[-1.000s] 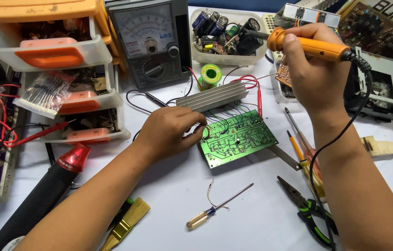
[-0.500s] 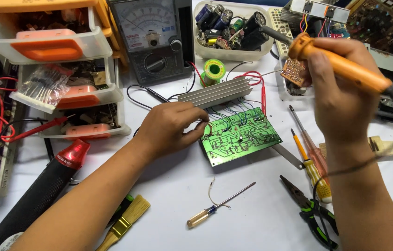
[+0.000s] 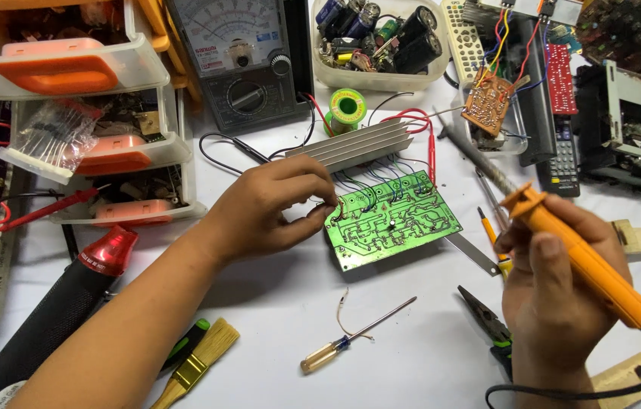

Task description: Soldering electronic components onto a printed circuit board at a repair bench.

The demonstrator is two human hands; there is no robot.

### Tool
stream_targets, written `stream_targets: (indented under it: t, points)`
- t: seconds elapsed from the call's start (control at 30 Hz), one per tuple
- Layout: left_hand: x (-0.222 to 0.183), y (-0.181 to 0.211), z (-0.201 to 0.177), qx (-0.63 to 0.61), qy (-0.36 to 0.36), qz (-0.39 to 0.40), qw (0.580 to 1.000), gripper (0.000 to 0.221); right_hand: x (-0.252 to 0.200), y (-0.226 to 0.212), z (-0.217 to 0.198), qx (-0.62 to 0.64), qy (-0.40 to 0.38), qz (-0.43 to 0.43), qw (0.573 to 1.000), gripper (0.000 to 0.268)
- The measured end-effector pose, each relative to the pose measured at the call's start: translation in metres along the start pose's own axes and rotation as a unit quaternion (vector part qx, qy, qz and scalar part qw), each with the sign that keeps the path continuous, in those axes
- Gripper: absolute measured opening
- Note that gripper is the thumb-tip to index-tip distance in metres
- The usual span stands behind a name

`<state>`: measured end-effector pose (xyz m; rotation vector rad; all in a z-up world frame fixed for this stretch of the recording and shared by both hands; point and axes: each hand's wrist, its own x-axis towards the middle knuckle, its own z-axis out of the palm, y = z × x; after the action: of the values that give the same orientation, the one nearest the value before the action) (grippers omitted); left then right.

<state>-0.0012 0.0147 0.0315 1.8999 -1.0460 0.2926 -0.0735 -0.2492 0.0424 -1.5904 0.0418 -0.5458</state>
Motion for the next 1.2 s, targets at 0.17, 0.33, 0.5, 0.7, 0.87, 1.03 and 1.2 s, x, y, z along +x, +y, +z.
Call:
stream_targets:
  t: [0.17, 0.33, 0.5, 0.7, 0.87, 1.03, 1.2]
  points:
    - [-0.003, -0.005, -0.003, -0.018, -0.054, -0.018, 0.998, 0.009, -0.013, 0.018, -0.008, 0.002, 0.017, -0.017, 1.0, 0.042]
    - [-0.003, -0.008, 0.0, -0.021, -0.096, -0.018, 0.995, 0.008, -0.019, 0.029, -0.01, -0.057, 0.016, -0.089, 0.994, 0.027]
    - [-0.004, -0.009, 0.0, -0.035, -0.119, -0.031, 0.992, 0.008, -0.022, 0.04, -0.016, -0.057, -0.022, -0.075, 0.995, 0.023]
    - [-0.007, -0.012, 0.004, -0.022, -0.145, -0.065, 0.987, 0.005, -0.025, 0.044, -0.011, -0.053, -0.047, -0.085, 0.994, 0.023]
    - [-0.008, -0.012, 0.004, -0.01, -0.165, -0.088, 0.982, 0.006, -0.023, 0.042, -0.008, -0.038, -0.094, -0.085, 0.991, 0.022]
    - [-0.009, -0.015, 0.007, -0.007, -0.171, -0.078, 0.982, 0.003, -0.023, 0.041, -0.006, -0.019, -0.128, -0.081, 0.988, 0.02]
    - [-0.01, -0.014, 0.007, -0.007, -0.162, -0.071, 0.984, 0.003, -0.022, 0.045, -0.007, -0.005, -0.133, -0.079, 0.988, 0.022]
